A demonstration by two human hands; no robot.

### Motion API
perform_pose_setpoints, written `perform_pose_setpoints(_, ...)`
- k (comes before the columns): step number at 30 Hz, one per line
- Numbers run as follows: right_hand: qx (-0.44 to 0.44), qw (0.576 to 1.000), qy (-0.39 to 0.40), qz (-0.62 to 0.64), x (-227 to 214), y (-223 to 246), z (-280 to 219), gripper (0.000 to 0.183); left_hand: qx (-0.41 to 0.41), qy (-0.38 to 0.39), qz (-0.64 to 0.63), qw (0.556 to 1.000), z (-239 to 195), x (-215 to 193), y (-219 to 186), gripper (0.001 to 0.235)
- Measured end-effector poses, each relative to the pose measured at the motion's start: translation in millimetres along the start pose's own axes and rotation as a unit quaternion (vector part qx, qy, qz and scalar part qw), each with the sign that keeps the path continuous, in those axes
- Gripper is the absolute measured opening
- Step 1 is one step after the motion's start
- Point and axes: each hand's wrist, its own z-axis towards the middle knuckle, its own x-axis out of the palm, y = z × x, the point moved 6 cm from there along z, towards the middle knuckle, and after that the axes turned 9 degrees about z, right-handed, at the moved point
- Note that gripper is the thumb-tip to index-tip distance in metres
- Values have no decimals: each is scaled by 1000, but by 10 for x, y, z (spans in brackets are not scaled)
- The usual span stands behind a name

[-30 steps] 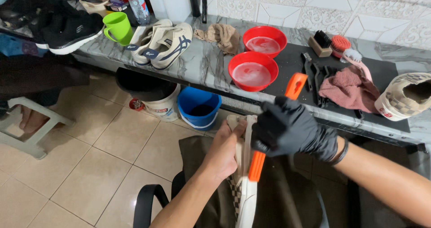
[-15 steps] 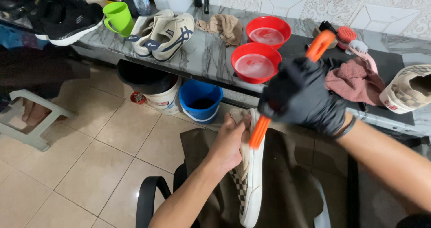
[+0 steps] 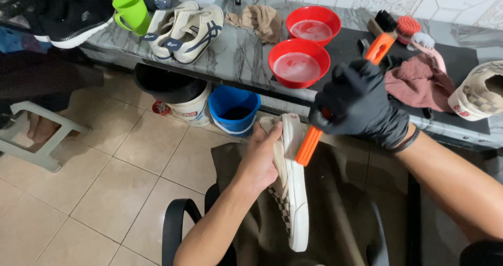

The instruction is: The person scrubs a checkered slip-on shoe using an orange brush and wipes it with a pink cloth. They repeatedly dip the brush into a red bowl of soapy water and clean the shoe's upper, sole, and heel areas.

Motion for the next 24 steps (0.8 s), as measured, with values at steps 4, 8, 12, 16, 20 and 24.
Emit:
perform_pose_setpoints(4,-57,996,51,-50,244,223,-235,44,16,-15,-4,1000,-64,67,-167,21)
perform_pose_setpoints(8,-71,995,41,-52,138,-233,-400,44,39,-24,18,999,-68,57,-165,27)
perform_pose_setpoints(12,-48,995,27,-80,188,102,-313,44,51,-39,6,998,-47,42,-204,27)
perform_pose_setpoints(16,17,998,44,-34,149,-111,-398,44,40,-39,14,998,-61,73,-204,26)
perform_pose_setpoints(20,26,998,46,-40,367,103,-480,43,39,-51,-7,998,30,-32,-148,27)
perform_pose_setpoints(24,96,995,22,-21,291,-106,-884,37,50,-77,2,996,-56,-106,-296,29)
